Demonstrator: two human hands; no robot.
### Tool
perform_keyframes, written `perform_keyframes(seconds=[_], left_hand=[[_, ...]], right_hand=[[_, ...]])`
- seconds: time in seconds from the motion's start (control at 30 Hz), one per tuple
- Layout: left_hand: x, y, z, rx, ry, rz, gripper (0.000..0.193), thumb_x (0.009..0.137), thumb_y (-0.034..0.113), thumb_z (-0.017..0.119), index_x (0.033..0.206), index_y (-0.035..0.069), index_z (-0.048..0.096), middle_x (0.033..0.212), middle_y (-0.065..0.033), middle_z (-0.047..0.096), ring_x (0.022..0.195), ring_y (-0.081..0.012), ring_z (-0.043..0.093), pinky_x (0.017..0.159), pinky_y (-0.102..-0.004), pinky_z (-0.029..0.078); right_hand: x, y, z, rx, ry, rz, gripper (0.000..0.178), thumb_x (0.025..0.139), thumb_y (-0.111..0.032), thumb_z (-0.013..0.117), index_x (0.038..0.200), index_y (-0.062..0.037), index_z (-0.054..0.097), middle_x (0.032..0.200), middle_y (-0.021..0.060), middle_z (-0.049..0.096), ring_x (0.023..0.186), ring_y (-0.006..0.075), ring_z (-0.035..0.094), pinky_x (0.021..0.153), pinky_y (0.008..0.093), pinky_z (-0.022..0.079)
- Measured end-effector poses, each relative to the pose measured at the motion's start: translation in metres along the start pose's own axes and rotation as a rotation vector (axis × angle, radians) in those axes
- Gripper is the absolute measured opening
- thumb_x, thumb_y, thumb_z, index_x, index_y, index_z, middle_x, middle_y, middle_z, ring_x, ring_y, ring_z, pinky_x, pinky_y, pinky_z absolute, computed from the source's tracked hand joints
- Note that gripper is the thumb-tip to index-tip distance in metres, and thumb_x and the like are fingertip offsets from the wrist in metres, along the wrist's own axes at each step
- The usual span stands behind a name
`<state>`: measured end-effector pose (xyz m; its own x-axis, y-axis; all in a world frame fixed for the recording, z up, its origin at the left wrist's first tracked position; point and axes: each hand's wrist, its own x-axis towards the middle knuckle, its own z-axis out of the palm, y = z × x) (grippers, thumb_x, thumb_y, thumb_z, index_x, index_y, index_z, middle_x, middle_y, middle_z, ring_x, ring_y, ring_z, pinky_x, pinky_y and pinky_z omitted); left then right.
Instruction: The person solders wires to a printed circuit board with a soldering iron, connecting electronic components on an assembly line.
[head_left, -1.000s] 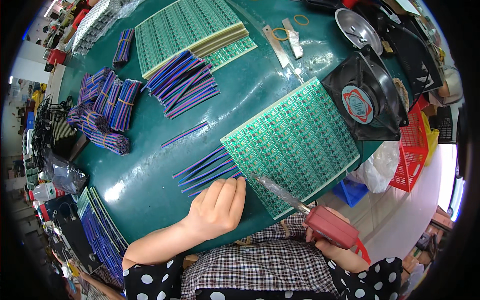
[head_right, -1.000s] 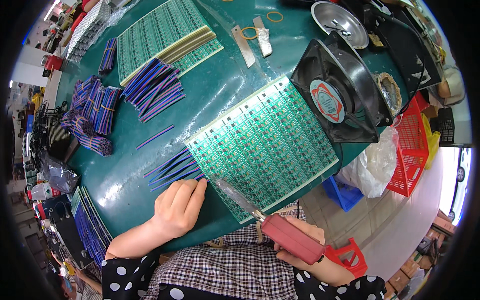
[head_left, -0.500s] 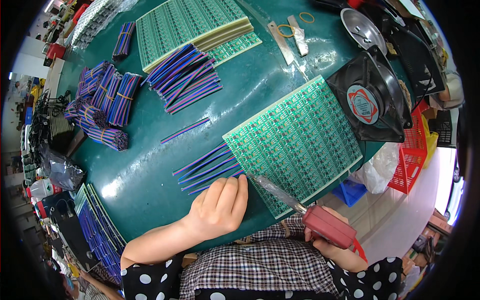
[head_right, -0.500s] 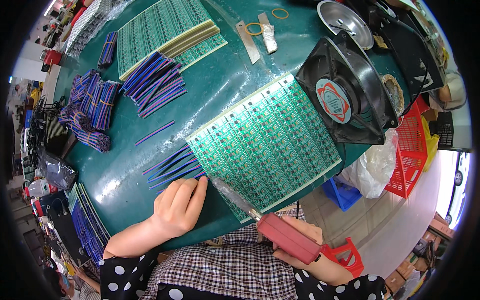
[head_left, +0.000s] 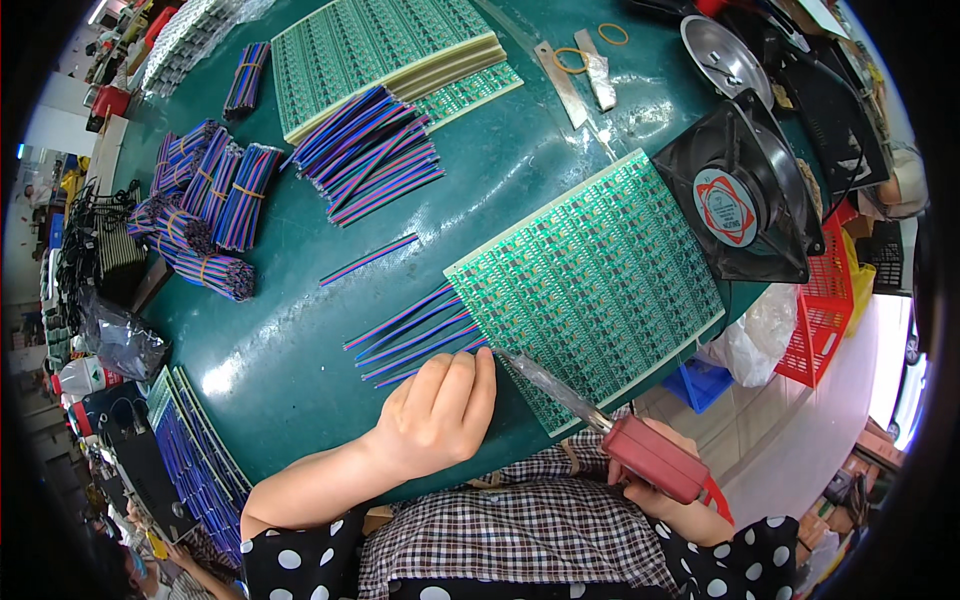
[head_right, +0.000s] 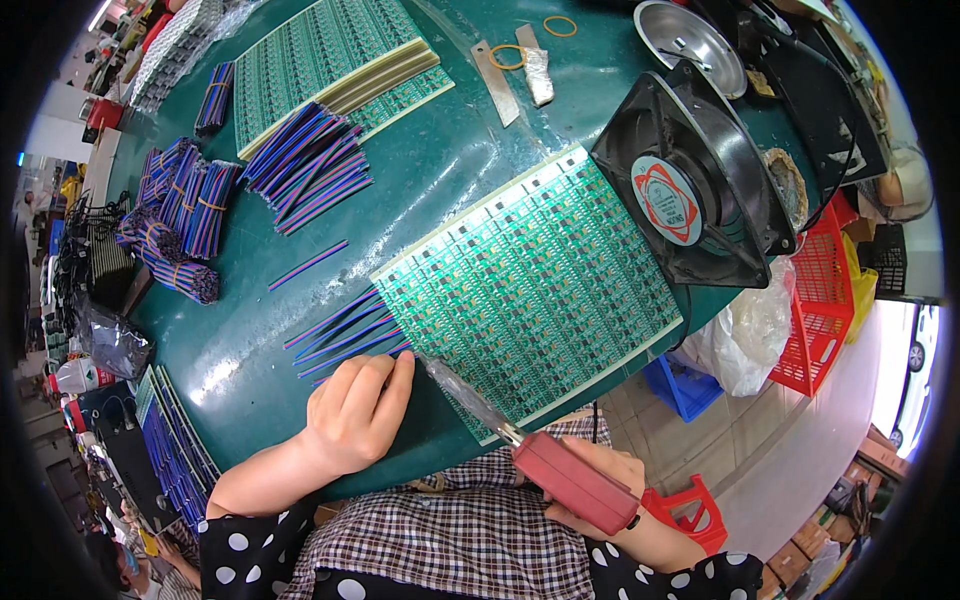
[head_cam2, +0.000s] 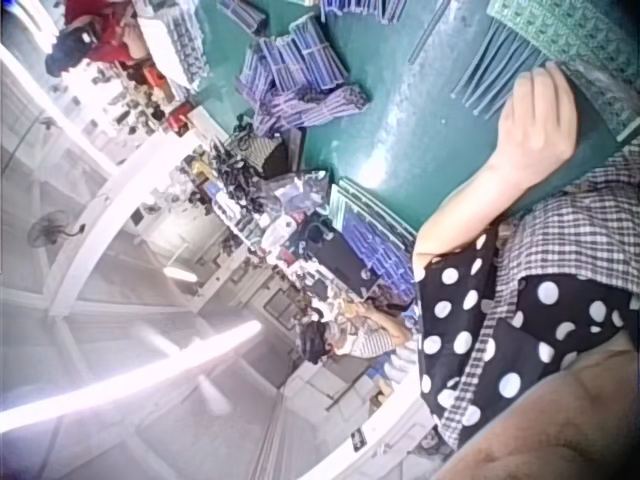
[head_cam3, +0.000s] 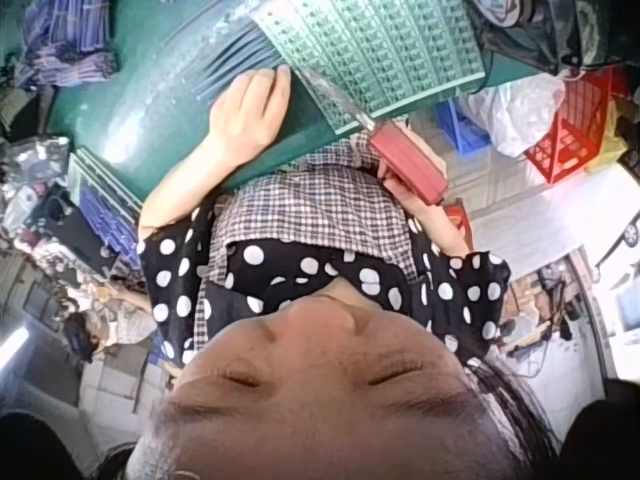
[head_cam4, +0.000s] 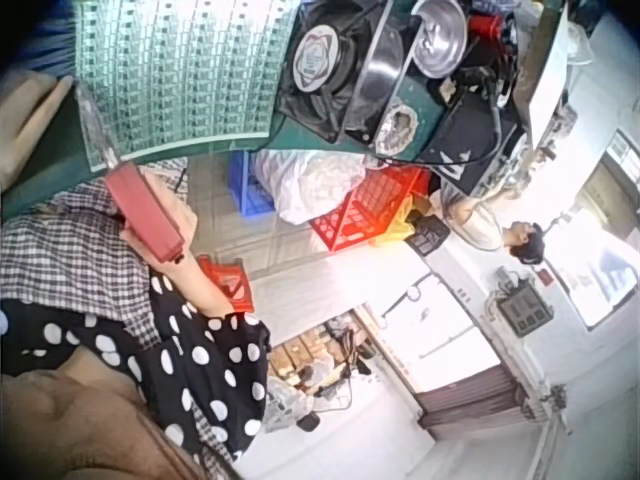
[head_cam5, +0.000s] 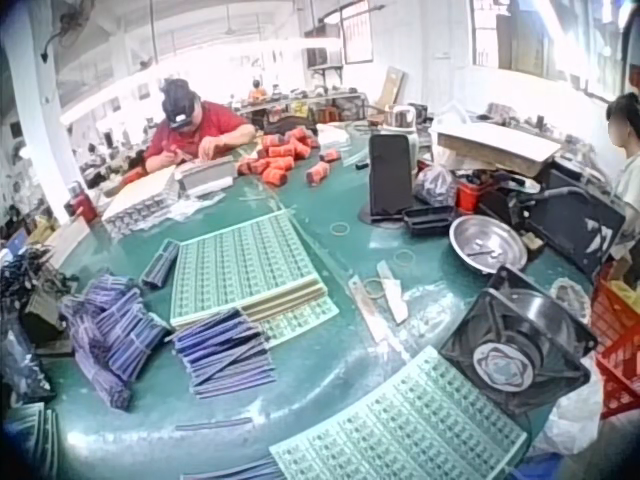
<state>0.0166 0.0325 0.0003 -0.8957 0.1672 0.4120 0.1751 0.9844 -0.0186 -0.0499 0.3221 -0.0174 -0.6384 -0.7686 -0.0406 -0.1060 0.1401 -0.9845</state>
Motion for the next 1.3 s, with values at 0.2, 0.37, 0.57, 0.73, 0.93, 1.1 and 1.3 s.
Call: perform_keyframes(seconds=[0.2,0.37,0.57,0.73,0.93,1.1,1.3], left_hand=[[-0.001,0.000,0.002,0.019,0.018,0.027,0.029,0.062,0.003,0.064,0.090,-0.003,0.069,0.079,-0.0072,0.059,0.068,-0.0178,0.060,0.054,-0.0242,0.048],[-0.001,-0.001,0.002,0.019,0.016,0.031,0.029,0.062,0.003,0.064,0.090,-0.003,0.069,0.079,-0.0072,0.059,0.068,-0.0177,0.060,0.054,-0.0241,0.048],[-0.001,-0.001,0.001,0.035,0.014,0.043,0.027,0.063,0.003,0.065,0.088,-0.003,0.069,0.079,-0.0076,0.060,0.068,-0.0178,0.060,0.055,-0.0240,0.049],[-0.001,-0.002,0.002,0.062,0.015,0.083,0.025,0.063,0.002,0.066,0.087,-0.004,0.068,0.078,-0.0076,0.060,0.067,-0.0179,0.060,0.055,-0.0236,0.050],[-0.003,-0.005,0.004,0.088,0.026,0.135,0.019,0.069,0.003,0.065,0.086,-0.004,0.068,0.078,-0.0076,0.060,0.069,-0.0159,0.059,0.053,-0.0195,0.048],[-0.003,-0.002,0.005,0.068,0.029,0.098,0.021,0.067,0.002,0.066,0.087,-0.005,0.068,0.078,-0.0076,0.060,0.069,-0.0170,0.060,0.054,-0.0217,0.049],[-0.003,-0.003,0.004,0.066,0.031,0.091,0.022,0.067,0.002,0.065,0.087,-0.005,0.068,0.079,-0.0074,0.059,0.069,-0.0169,0.060,0.055,-0.0216,0.049]], right_hand=[[-0.015,0.005,0.001,0.167,0.039,0.146,0.071,0.076,-0.025,0.080,0.130,0.0064,0.047,0.075,0.0033,0.070,0.067,0.0158,0.070,0.062,0.0256,0.054],[-0.011,0.004,0.002,0.066,0.029,0.143,0.072,0.074,-0.023,0.081,0.130,0.0063,0.047,0.074,0.0033,0.070,0.064,0.0149,0.069,0.060,0.0254,0.053],[-0.001,0.000,0.000,-0.128,-0.020,-0.052,0.073,0.072,-0.019,0.082,0.131,0.0062,0.046,0.073,0.0029,0.069,0.062,0.0147,0.068,0.059,0.0259,0.053],[-0.012,-0.005,0.001,0.206,0.046,0.198,0.075,0.072,-0.016,0.081,0.132,0.0073,0.045,0.074,0.0050,0.070,0.065,0.0166,0.069,0.061,0.0255,0.053],[-0.011,-0.002,-0.006,0.030,-0.012,0.160,0.075,0.072,-0.020,0.082,0.131,0.0094,0.045,0.075,0.0060,0.070,0.068,0.0172,0.070,0.062,0.0264,0.053],[-0.006,0.001,-0.004,-0.005,-0.011,0.133,0.075,0.072,-0.024,0.082,0.129,0.0089,0.046,0.076,0.0052,0.070,0.069,0.0179,0.070,0.063,0.0273,0.054],[-0.010,-0.003,-0.002,0.017,0.029,0.161,0.073,0.074,-0.026,0.081,0.128,0.0083,0.047,0.077,0.0056,0.070,0.069,0.0186,0.071,0.063,0.0279,0.054]])
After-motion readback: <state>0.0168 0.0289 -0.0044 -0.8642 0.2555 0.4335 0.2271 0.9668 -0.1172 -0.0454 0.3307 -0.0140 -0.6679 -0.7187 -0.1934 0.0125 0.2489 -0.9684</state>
